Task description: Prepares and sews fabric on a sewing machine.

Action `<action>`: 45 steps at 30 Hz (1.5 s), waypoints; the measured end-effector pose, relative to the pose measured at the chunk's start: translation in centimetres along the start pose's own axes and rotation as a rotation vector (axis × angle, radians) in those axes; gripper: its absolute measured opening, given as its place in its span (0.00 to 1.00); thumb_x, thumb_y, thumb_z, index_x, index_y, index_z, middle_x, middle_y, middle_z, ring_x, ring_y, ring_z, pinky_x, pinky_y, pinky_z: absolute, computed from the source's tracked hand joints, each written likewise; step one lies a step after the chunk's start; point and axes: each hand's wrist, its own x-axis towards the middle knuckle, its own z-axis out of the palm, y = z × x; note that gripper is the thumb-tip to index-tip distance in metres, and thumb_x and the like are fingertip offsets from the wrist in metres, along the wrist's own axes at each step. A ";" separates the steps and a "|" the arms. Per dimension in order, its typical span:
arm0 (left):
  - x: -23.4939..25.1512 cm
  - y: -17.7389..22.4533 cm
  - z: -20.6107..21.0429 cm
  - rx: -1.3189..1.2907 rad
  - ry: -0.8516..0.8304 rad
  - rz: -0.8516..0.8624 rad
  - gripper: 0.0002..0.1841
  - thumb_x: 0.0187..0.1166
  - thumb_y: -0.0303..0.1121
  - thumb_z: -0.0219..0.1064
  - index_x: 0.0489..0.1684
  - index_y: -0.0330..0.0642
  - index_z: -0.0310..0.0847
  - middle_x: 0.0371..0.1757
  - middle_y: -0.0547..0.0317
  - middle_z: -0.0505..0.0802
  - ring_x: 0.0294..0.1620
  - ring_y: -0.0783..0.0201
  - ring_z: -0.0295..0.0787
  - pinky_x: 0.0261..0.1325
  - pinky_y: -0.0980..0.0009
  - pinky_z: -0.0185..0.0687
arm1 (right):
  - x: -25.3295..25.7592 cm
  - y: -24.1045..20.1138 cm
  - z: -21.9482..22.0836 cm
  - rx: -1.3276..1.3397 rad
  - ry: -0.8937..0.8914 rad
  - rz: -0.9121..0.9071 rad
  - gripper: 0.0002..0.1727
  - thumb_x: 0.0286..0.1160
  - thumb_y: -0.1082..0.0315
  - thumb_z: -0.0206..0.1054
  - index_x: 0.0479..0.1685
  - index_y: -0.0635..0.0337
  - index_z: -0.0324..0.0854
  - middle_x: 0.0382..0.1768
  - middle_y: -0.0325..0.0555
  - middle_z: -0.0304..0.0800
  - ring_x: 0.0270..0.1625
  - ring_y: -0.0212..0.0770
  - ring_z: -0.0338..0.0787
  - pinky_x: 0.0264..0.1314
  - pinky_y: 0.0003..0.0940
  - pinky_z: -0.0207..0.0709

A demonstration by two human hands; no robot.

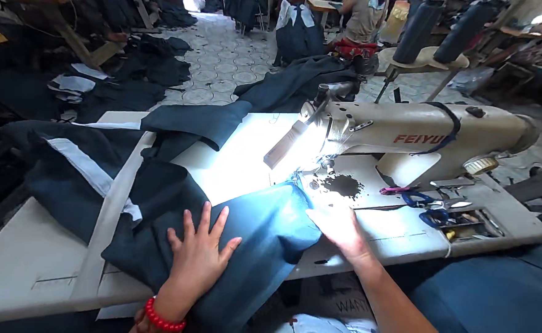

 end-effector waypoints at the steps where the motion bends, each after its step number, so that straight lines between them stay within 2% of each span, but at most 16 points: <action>1: 0.4 -0.4 -0.1 0.002 -0.008 0.016 0.46 0.79 0.74 0.37 0.90 0.55 0.65 0.90 0.35 0.65 0.87 0.15 0.51 0.71 0.10 0.40 | 0.1 0.2 -0.4 -0.053 0.002 -0.008 0.32 0.66 0.58 0.80 0.68 0.70 0.81 0.58 0.66 0.91 0.62 0.61 0.91 0.69 0.59 0.79; 6: 3.4 -3.0 -0.8 -0.010 -0.113 0.099 0.46 0.79 0.75 0.35 0.92 0.57 0.62 0.92 0.35 0.62 0.89 0.17 0.47 0.72 0.10 0.36 | -0.4 0.0 -0.9 -0.202 0.033 -0.075 0.26 0.67 0.64 0.78 0.64 0.70 0.84 0.47 0.65 0.93 0.52 0.63 0.93 0.59 0.61 0.82; 11: 6.2 -4.8 -2.1 -0.007 -0.339 0.101 0.42 0.82 0.71 0.42 0.96 0.62 0.52 0.96 0.43 0.51 0.94 0.25 0.35 0.78 0.14 0.28 | -0.4 -2.7 -1.3 -0.324 -0.177 0.086 0.27 0.76 0.61 0.70 0.72 0.66 0.82 0.61 0.65 0.90 0.69 0.60 0.87 0.75 0.55 0.74; 13: 7.2 -4.3 -3.9 -0.044 -0.523 0.031 0.38 0.87 0.65 0.46 0.97 0.64 0.47 0.98 0.48 0.45 0.96 0.30 0.29 0.81 0.18 0.25 | 0.0 -3.0 -1.5 -0.363 -0.270 0.079 0.22 0.79 0.61 0.67 0.67 0.65 0.85 0.61 0.62 0.90 0.71 0.59 0.86 0.74 0.56 0.73; 15: 7.2 -2.2 -5.9 -0.095 -0.522 0.083 0.39 0.89 0.64 0.43 0.95 0.52 0.53 0.95 0.42 0.55 0.94 0.30 0.42 0.84 0.22 0.34 | 0.2 -2.6 -1.5 -0.342 -0.270 0.028 0.18 0.79 0.62 0.65 0.56 0.67 0.88 0.56 0.63 0.92 0.65 0.60 0.89 0.69 0.58 0.76; 18: 5.5 4.2 -5.8 -0.150 -0.128 0.406 0.48 0.81 0.72 0.45 0.80 0.35 0.75 0.79 0.41 0.82 0.83 0.38 0.73 0.82 0.27 0.56 | 0.3 -1.9 -1.0 -0.226 -0.189 -0.034 0.15 0.77 0.65 0.64 0.46 0.69 0.90 0.47 0.64 0.93 0.58 0.61 0.91 0.62 0.59 0.79; 21: 5.0 11.3 -2.3 -0.159 0.135 0.578 0.50 0.62 0.73 0.68 0.73 0.33 0.80 0.72 0.41 0.88 0.77 0.41 0.81 0.80 0.36 0.67 | 0.6 -1.3 -0.5 -0.098 -0.098 -0.096 0.15 0.76 0.69 0.62 0.46 0.71 0.90 0.45 0.62 0.94 0.54 0.58 0.93 0.60 0.57 0.81; 23: 6.4 13.8 0.4 -0.172 0.199 0.628 0.34 0.63 0.51 0.77 0.61 0.30 0.85 0.59 0.40 0.93 0.65 0.41 0.89 0.68 0.43 0.79 | 0.7 -0.7 0.1 -0.033 -0.012 -0.188 0.13 0.76 0.70 0.61 0.37 0.70 0.89 0.37 0.60 0.93 0.47 0.56 0.93 0.52 0.56 0.82; 25: 8.3 14.5 1.9 -0.184 0.267 0.649 0.09 0.69 0.29 0.70 0.39 0.31 0.88 0.34 0.45 0.92 0.39 0.45 0.93 0.40 0.51 0.86 | 0.8 -0.3 0.5 0.043 0.042 -0.223 0.12 0.75 0.72 0.61 0.35 0.72 0.89 0.34 0.61 0.92 0.45 0.57 0.93 0.51 0.56 0.81; 28: 9.3 14.2 2.0 -0.162 0.271 0.645 0.07 0.69 0.22 0.65 0.23 0.31 0.85 0.20 0.46 0.87 0.24 0.46 0.91 0.23 0.52 0.80 | 0.6 0.1 1.4 0.102 0.095 -0.209 0.13 0.75 0.73 0.61 0.36 0.73 0.90 0.35 0.62 0.92 0.44 0.56 0.93 0.51 0.54 0.82; 30: 8.7 13.4 1.5 -0.113 0.194 0.644 0.06 0.69 0.21 0.66 0.23 0.31 0.85 0.24 0.44 0.88 0.30 0.43 0.92 0.28 0.50 0.83 | 0.1 0.0 1.5 0.076 0.057 -0.187 0.12 0.75 0.73 0.62 0.34 0.74 0.89 0.34 0.62 0.92 0.43 0.56 0.93 0.50 0.53 0.82; 32: 8.2 11.9 1.3 -0.116 0.085 0.663 0.03 0.66 0.23 0.68 0.27 0.32 0.86 0.39 0.41 0.93 0.48 0.40 0.93 0.47 0.43 0.83 | -0.7 0.2 1.7 0.038 0.020 -0.164 0.12 0.74 0.71 0.64 0.33 0.72 0.89 0.32 0.59 0.91 0.39 0.54 0.92 0.47 0.52 0.83; 34: 7.9 9.9 0.9 -0.176 -0.104 0.669 0.14 0.64 0.27 0.71 0.47 0.33 0.89 0.65 0.41 0.92 0.74 0.40 0.83 0.73 0.34 0.70 | -1.4 0.8 2.4 -0.002 0.069 -0.212 0.10 0.71 0.71 0.66 0.32 0.70 0.89 0.25 0.55 0.90 0.31 0.51 0.91 0.37 0.48 0.83; 35: 7.7 9.0 0.8 -0.215 -0.156 0.673 0.22 0.63 0.29 0.72 0.58 0.34 0.88 0.70 0.43 0.89 0.78 0.41 0.80 0.78 0.34 0.65 | -1.6 1.1 2.7 -0.020 0.092 -0.233 0.10 0.70 0.71 0.66 0.33 0.69 0.90 0.22 0.53 0.89 0.27 0.50 0.90 0.33 0.48 0.81; 38: 6.1 8.1 1.4 -0.294 -0.167 0.647 0.29 0.70 0.36 0.62 0.74 0.36 0.81 0.77 0.44 0.85 0.82 0.45 0.76 0.84 0.39 0.62 | -1.9 1.5 3.1 -0.066 0.113 -0.249 0.14 0.69 0.70 0.65 0.45 0.66 0.94 0.22 0.52 0.90 0.25 0.53 0.90 0.30 0.51 0.82; 45: 4.6 10.0 2.8 -0.305 -0.094 0.592 0.29 0.79 0.39 0.49 0.76 0.36 0.80 0.79 0.45 0.84 0.84 0.47 0.75 0.88 0.47 0.60 | -1.9 -1.1 1.0 -0.361 -0.302 -0.043 0.26 0.87 0.66 0.51 0.81 0.55 0.78 0.48 0.57 0.95 0.52 0.58 0.94 0.52 0.54 0.83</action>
